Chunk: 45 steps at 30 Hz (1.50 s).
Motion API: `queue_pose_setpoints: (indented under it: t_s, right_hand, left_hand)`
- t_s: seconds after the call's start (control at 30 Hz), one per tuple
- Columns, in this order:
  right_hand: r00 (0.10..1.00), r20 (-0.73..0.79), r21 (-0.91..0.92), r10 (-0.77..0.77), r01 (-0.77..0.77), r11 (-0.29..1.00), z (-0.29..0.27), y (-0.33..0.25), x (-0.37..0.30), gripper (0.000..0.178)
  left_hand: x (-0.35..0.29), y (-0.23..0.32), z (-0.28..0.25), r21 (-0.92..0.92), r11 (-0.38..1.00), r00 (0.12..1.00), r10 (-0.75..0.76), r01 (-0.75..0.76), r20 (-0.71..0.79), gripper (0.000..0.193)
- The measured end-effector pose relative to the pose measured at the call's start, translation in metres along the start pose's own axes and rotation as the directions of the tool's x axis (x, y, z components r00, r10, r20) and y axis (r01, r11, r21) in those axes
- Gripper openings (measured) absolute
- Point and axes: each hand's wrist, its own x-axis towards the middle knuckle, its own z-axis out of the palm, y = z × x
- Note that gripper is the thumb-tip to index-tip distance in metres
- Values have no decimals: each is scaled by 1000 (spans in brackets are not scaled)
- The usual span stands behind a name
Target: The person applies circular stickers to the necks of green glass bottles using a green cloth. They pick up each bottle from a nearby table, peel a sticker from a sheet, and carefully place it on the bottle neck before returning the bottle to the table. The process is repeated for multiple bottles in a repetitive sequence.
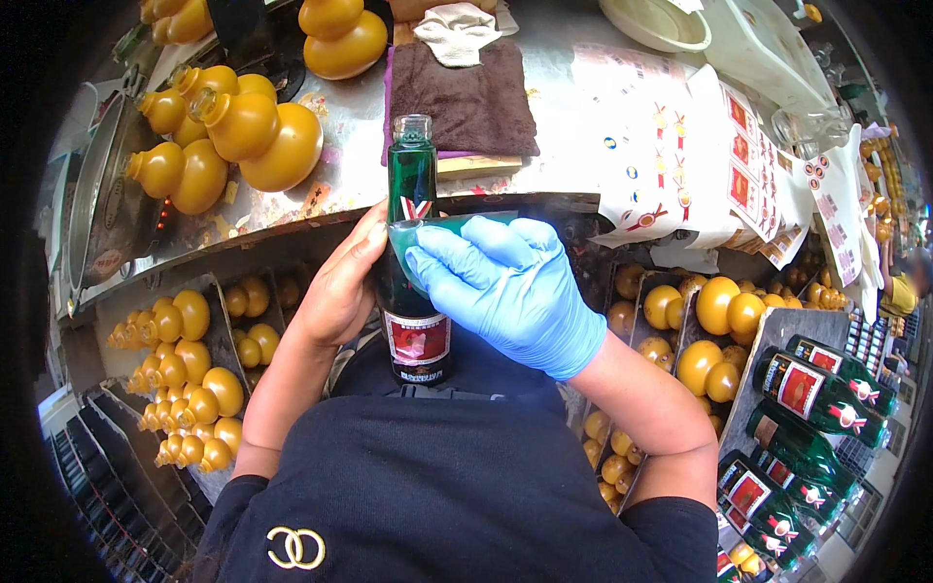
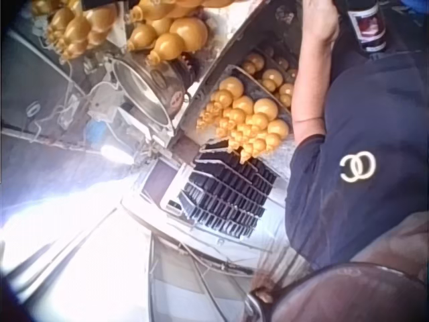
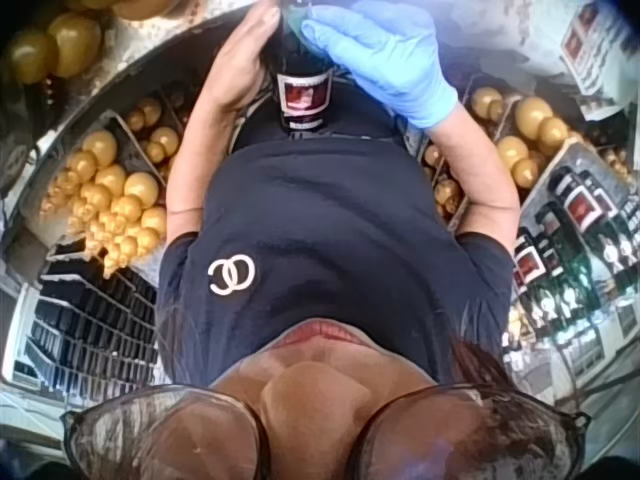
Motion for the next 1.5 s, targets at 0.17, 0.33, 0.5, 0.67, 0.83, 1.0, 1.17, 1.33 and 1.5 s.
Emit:
queue_pose_setpoints:
  t_s: [0.17,0.33,0.5,0.67,0.83,1.0,1.17,1.33,1.5]
  right_hand:
    - [992,124,31,10,-14,999,-5,-3,-3,29]
    - [995,101,77,16,-24,997,-9,-4,-1,29]
    - [995,99,159,19,-34,987,-8,-2,0,27]
    - [984,119,270,131,-159,950,-19,2,11,24]
    - [872,209,595,442,-472,650,-14,6,25,17]
    - [899,131,516,418,-422,745,-9,10,28,17]
    - [998,31,3,56,-56,998,-9,7,18,29]
    - [985,164,128,47,-69,989,-12,-6,7,25]
    - [795,377,752,476,-562,344,-13,-2,8,18]
  left_hand:
    - [0,-4,-3,-16,1000,1000,-14,14,-24,58]
    - [0,-1,0,-44,998,999,-40,39,-25,58]
    - [1,-1,-1,-94,994,998,-56,57,17,57]
    - [0,-1,-1,-64,997,999,-45,46,14,57]
    - [2,2,6,-52,998,1000,-20,21,23,56]
    - [0,2,5,-58,997,998,-47,49,40,56]
    - [1,3,3,-96,994,999,-54,54,10,56]
    - [3,-6,-5,-126,989,997,-71,71,7,54]
    - [5,-5,-4,-182,983,998,-46,38,-42,52]
